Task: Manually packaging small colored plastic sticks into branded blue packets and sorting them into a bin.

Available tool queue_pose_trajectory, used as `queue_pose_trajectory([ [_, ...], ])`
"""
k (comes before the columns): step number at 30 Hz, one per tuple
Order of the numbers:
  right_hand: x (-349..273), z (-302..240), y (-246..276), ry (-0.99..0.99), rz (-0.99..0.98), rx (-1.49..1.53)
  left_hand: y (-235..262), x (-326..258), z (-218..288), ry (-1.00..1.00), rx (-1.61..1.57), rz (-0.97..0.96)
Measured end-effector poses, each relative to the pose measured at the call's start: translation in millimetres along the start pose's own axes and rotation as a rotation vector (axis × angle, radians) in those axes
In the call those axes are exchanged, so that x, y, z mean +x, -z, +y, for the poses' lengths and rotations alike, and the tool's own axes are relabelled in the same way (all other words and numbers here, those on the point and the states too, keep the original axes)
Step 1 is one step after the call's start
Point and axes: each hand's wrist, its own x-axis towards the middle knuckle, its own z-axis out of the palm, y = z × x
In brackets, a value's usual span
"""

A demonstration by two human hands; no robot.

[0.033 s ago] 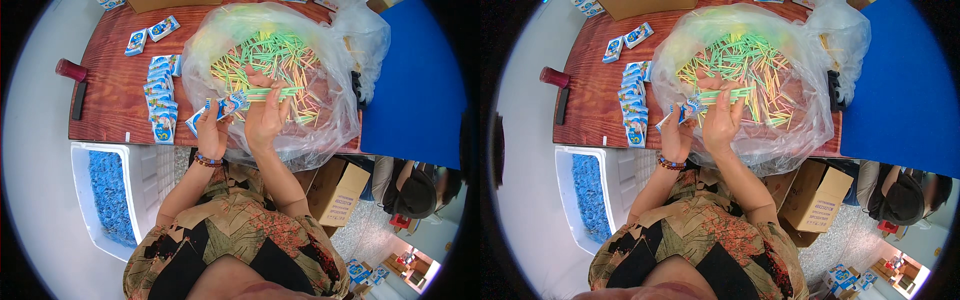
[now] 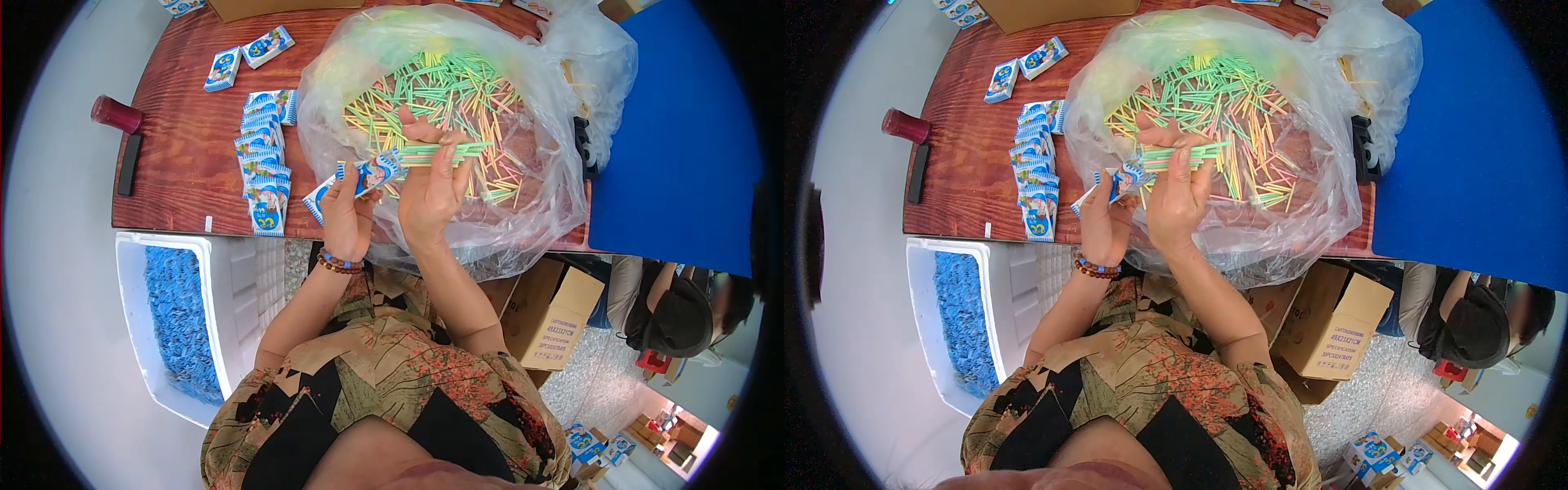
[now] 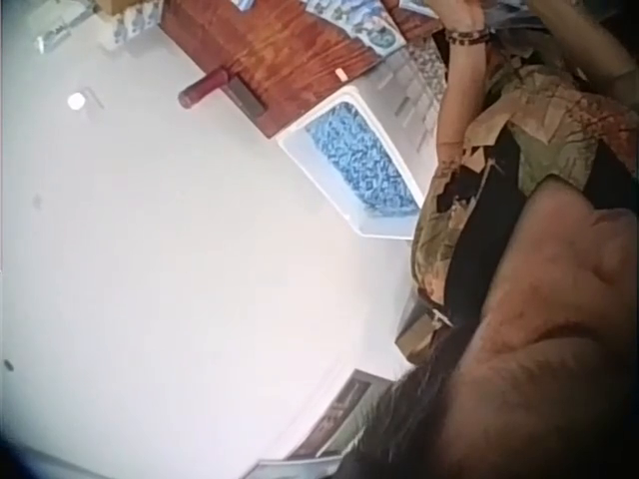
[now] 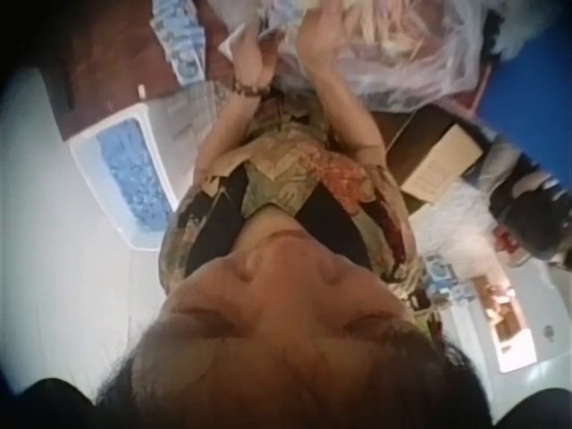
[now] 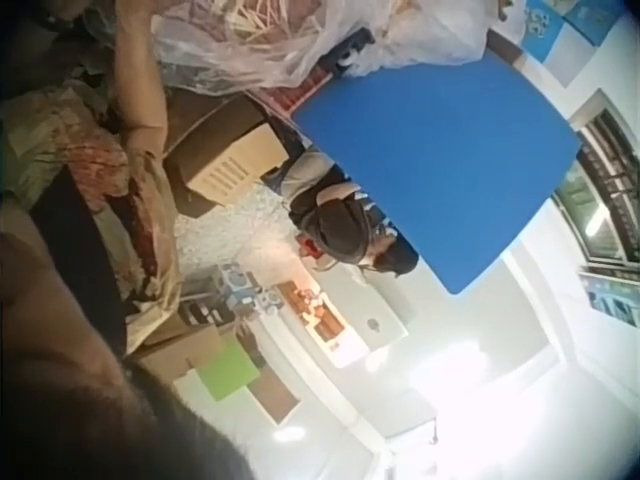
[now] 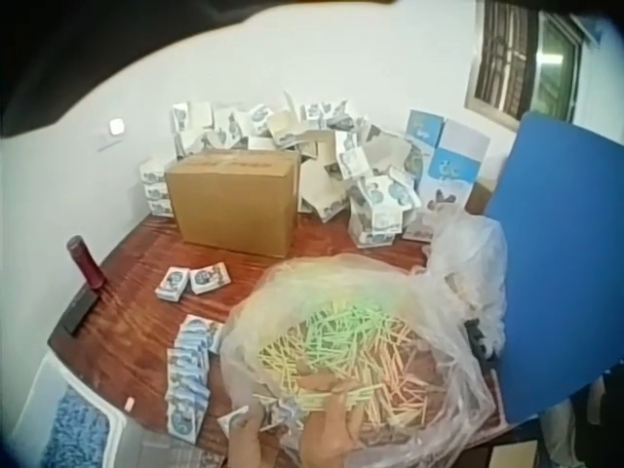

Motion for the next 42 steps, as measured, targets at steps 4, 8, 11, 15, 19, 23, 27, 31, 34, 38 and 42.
queue_pose_trajectory([
  [4, -10.3, 7.8, 8.1, -0.045, -0.014, -0.085, 0.1, -0.5, -0.9, -0.014, -0.015, -0.070],
  [8, -19.0, 10.1, 4.9, -0.107, 0.023, -0.205, -3.3, -0.3, -2.3, -0.011, 0.004, -0.018],
  [11, -22.4, 9.5, 0.6, -0.162, 0.030, -0.230, -0.6, 1.5, -6.1, -0.022, -0.020, -0.049],
  [15, -15.7, 4.8, 2.9, -0.248, 0.026, -0.127, 6.1, 6.7, -9.8, 0.019, -0.067, -0.095],
  [19, -10.0, 3.8, 4.9, -0.333, 0.079, -0.132, 1.9, 7.2, -11.1, 0.069, -0.103, -0.112],
  [23, -2.9, 7.2, 7.3, -0.231, 0.061, -0.212, 18.3, 15.7, -12.7, 0.160, -0.206, -0.179],
  [27, 11.8, -9.5, 18.9, -0.054, 0.050, -0.133, 27.1, 20.2, -12.4, 0.276, -0.398, -0.266],
  [31, 7.6, -18.6, 27.4, -0.407, -0.025, -0.459, 26.9, 20.8, -11.4, 0.277, -0.374, -0.245],
  [34, -6.1, -14.8, 22.0, -0.453, -0.139, -0.797, 8.7, 13.4, -8.9, 0.225, -0.309, -0.204],
  [38, -6.5, -4.6, 18.8, -0.554, -0.099, -0.634, 13.1, 11.0, -11.6, 0.147, -0.168, -0.271],
  [42, 3.8, -8.2, 37.5, -0.639, -0.270, -0.612, 33.8, 15.9, -1.9, 0.007, -0.035, -0.321],
])
